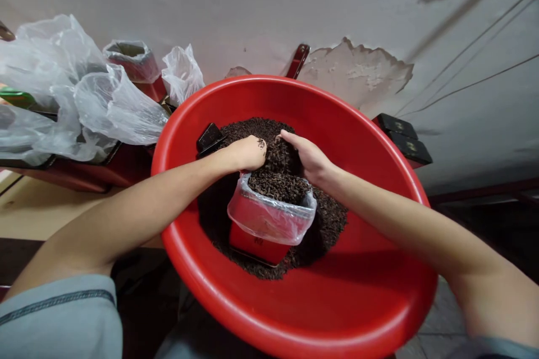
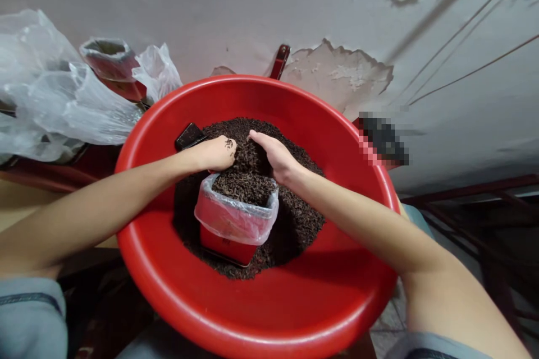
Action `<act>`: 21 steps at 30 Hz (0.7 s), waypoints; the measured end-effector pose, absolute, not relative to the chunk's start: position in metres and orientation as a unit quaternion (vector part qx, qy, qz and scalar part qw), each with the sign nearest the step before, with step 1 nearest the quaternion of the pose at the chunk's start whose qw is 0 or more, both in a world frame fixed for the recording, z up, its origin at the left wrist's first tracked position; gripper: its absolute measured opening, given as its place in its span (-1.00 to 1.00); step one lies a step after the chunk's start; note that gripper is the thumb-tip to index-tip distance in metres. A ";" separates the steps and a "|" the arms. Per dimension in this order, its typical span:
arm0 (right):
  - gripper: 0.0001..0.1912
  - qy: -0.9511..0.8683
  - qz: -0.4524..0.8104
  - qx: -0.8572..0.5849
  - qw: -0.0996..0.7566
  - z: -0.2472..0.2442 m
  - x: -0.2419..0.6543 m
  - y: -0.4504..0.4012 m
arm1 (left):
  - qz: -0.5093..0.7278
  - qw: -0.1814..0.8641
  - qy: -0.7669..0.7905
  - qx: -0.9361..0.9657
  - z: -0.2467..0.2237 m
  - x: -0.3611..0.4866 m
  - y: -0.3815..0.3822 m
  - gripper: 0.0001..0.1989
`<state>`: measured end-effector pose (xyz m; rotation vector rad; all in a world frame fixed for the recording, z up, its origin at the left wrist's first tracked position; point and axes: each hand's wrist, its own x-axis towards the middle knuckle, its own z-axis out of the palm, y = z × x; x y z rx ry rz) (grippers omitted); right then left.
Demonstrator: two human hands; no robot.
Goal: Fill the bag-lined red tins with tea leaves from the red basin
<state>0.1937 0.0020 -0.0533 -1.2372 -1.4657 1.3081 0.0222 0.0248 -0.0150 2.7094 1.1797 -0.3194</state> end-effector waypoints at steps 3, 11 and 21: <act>-0.53 -0.684 0.466 -0.428 0.364 -0.022 0.198 -0.032 | -0.123 0.130 0.398 0.900 -0.010 0.021 0.023 -0.68; -0.59 -0.951 0.112 -0.240 0.159 -0.009 0.193 -0.114 | -0.112 0.187 0.335 0.917 0.026 -0.019 -0.008 -0.52; -0.72 -0.970 0.025 -0.137 0.197 -0.023 0.201 -0.084 | 0.113 0.327 0.274 0.897 -0.040 -0.051 -0.036 0.23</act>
